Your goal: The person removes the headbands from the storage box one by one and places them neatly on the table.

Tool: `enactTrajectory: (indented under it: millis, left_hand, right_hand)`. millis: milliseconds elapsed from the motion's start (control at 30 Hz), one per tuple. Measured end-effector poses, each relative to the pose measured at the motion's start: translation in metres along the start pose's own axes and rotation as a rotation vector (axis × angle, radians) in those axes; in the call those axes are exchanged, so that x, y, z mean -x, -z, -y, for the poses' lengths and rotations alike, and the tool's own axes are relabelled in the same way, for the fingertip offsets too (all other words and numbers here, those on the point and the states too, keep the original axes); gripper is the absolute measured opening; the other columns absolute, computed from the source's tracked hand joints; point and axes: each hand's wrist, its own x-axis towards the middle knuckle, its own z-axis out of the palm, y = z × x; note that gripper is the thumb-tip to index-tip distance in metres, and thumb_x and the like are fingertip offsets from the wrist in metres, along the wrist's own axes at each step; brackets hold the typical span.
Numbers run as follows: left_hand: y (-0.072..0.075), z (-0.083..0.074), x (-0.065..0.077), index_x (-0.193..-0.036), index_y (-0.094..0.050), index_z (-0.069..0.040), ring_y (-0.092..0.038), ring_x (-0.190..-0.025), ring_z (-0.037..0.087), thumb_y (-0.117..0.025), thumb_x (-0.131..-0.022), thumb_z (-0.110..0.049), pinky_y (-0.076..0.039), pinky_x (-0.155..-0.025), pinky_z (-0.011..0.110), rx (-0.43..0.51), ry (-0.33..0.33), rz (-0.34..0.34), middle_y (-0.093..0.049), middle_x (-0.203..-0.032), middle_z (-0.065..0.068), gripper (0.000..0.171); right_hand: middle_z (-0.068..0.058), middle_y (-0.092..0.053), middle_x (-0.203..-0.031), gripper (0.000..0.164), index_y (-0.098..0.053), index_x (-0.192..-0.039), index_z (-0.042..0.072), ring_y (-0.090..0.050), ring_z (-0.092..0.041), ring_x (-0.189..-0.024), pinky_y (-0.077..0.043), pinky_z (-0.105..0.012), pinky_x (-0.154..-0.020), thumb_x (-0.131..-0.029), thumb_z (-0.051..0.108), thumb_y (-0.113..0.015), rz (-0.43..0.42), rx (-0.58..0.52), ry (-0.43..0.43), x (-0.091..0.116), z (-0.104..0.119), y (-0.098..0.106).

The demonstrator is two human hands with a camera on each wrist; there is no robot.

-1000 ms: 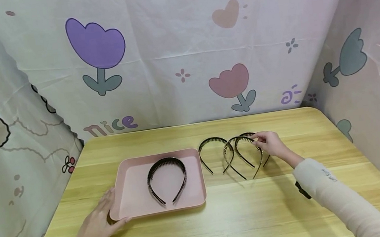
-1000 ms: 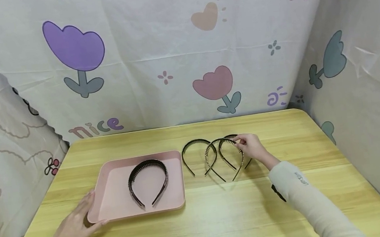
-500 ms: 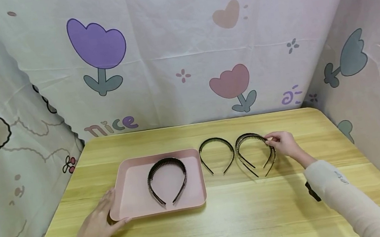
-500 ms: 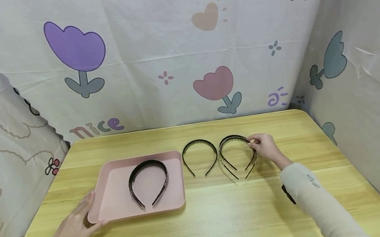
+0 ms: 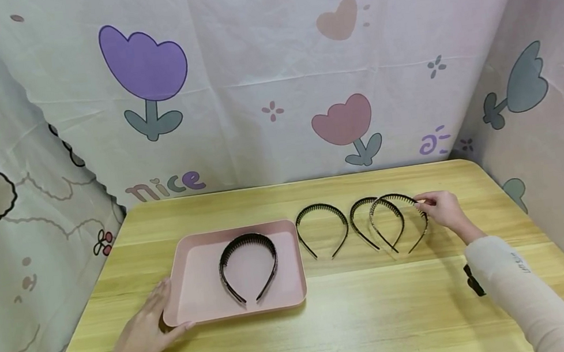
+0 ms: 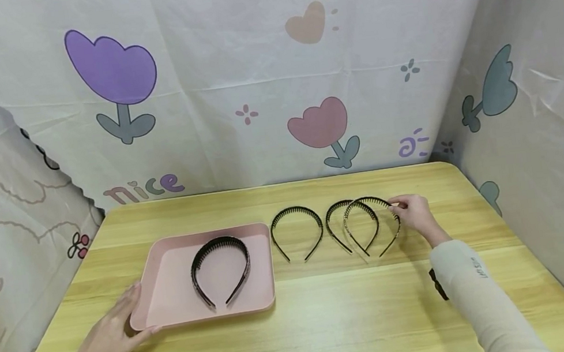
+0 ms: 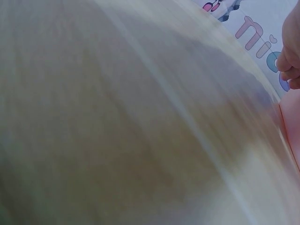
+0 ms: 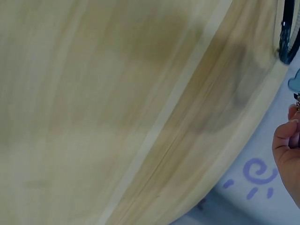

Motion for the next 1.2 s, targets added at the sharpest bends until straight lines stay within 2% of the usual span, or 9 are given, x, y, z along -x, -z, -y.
enactTrajectory:
  millis: [200,433,767,933,1200]
  left_hand:
    - [-0.001,0.0,0.001,-0.14,-0.034,0.006,-0.043,-0.124,0.045,-0.076,-0.067,-0.048,-0.042,-0.093,0.061,0.002,0.004,0.002,-0.041,-0.14,0.028,0.1]
    - [0.0,-0.001,0.001,-0.139,-0.034,0.006,-0.042,-0.124,0.044,-0.077,-0.067,-0.048,-0.042,-0.093,0.06,0.005,0.001,0.001,-0.04,-0.14,0.028,0.1]
    - [-0.001,-0.001,0.002,-0.139,-0.035,0.006,-0.043,-0.123,0.044,-0.077,-0.066,-0.048,-0.042,-0.093,0.059,-0.005,0.003,0.005,-0.041,-0.139,0.028,0.1]
    - [0.0,-0.001,0.002,-0.139,-0.035,0.007,-0.043,-0.123,0.044,-0.077,-0.066,-0.047,-0.042,-0.092,0.059,-0.002,0.005,0.006,-0.042,-0.139,0.028,0.099]
    - [0.001,-0.002,0.0,-0.14,-0.033,0.006,-0.042,-0.123,0.046,-0.075,-0.069,-0.048,-0.042,-0.091,0.062,0.0,0.007,0.019,-0.04,-0.139,0.029,0.099]
  right_hand:
    - [0.0,-0.049,-0.053,0.023,-0.065,-0.102,-0.011,-0.033,0.0,-0.045,-0.03,-0.02,-0.042,-0.087,0.007,-0.062,0.019,0.03,-0.04,0.001,-0.014,0.012]
    - [0.002,-0.051,-0.055,0.024,-0.066,-0.102,-0.01,-0.035,-0.001,-0.048,-0.032,-0.021,-0.044,-0.087,0.008,-0.061,0.004,0.06,-0.074,0.004,-0.032,0.024]
    - [-0.005,-0.061,-0.064,0.028,-0.064,-0.104,-0.011,-0.037,0.0,-0.053,-0.034,-0.021,-0.045,-0.089,0.011,-0.06,0.003,0.051,-0.132,0.013,-0.05,0.034]
    - [-0.018,-0.066,-0.074,0.027,-0.064,-0.103,-0.012,-0.04,0.001,-0.058,-0.036,-0.019,-0.048,-0.089,0.01,-0.059,0.004,0.065,-0.134,0.015,-0.056,0.036]
    - [-0.029,-0.066,-0.085,0.024,-0.065,-0.101,-0.013,-0.043,0.002,-0.061,-0.037,-0.018,-0.048,-0.087,0.006,-0.06,-0.014,0.069,-0.126,0.018,-0.062,0.035]
